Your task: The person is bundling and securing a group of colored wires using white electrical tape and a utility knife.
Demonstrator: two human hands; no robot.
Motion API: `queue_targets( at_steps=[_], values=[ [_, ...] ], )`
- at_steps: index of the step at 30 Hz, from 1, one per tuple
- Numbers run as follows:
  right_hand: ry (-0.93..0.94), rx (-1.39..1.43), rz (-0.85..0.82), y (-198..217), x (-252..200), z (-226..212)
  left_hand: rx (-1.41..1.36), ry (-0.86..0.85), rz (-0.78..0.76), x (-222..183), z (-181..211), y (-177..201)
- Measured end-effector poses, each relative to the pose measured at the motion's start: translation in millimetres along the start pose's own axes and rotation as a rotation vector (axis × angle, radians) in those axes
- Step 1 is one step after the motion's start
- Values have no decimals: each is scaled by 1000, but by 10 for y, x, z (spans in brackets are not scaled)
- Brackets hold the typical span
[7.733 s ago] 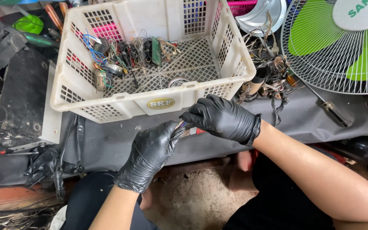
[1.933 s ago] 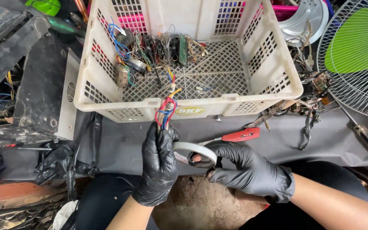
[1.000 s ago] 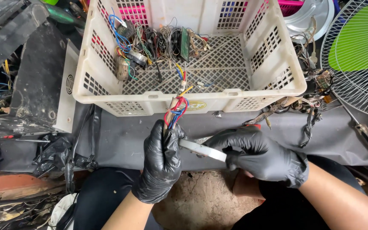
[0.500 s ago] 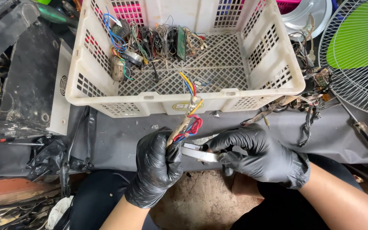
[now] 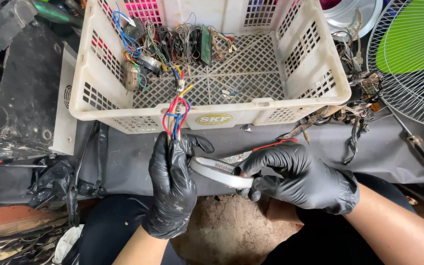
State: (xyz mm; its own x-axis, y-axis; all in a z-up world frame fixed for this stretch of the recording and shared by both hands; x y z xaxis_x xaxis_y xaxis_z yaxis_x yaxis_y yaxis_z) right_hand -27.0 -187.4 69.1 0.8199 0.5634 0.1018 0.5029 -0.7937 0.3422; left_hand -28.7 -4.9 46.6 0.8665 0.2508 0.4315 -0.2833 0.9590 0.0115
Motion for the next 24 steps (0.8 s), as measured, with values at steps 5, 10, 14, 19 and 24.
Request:
queue_targets(
  at_steps=[5, 10, 14, 19, 24],
  values=[
    [63, -45, -16, 57, 60, 39, 271, -301, -181, -45, -191, 193],
    [194, -255, -115, 84, 87, 68, 480, -478, -467, -46, -87, 96],
    [191, -201, -155, 88, 84, 12, 466, -437, -426, -39, -111, 123],
    [134, -34, -180, 3, 93, -29, 414, -458, -411, -62, -98, 115],
    [-90, 84, -82, -20, 27, 273, 546, -648, -398, -58, -17, 61]
  ],
)
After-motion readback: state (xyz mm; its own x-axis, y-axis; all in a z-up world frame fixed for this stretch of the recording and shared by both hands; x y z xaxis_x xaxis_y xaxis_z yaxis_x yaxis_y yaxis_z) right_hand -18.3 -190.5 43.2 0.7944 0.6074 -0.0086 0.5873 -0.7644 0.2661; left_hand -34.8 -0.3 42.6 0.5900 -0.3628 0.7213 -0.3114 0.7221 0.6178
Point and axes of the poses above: each hand's wrist, its own x-axis towards the middle knuckle, its own y-axis out of the back of the hand, z = x × y, the point moved 3 cm from there along x, towards the middle knuckle, and after that the axes turned 8 degrees about -z, right-handed, at the moved point
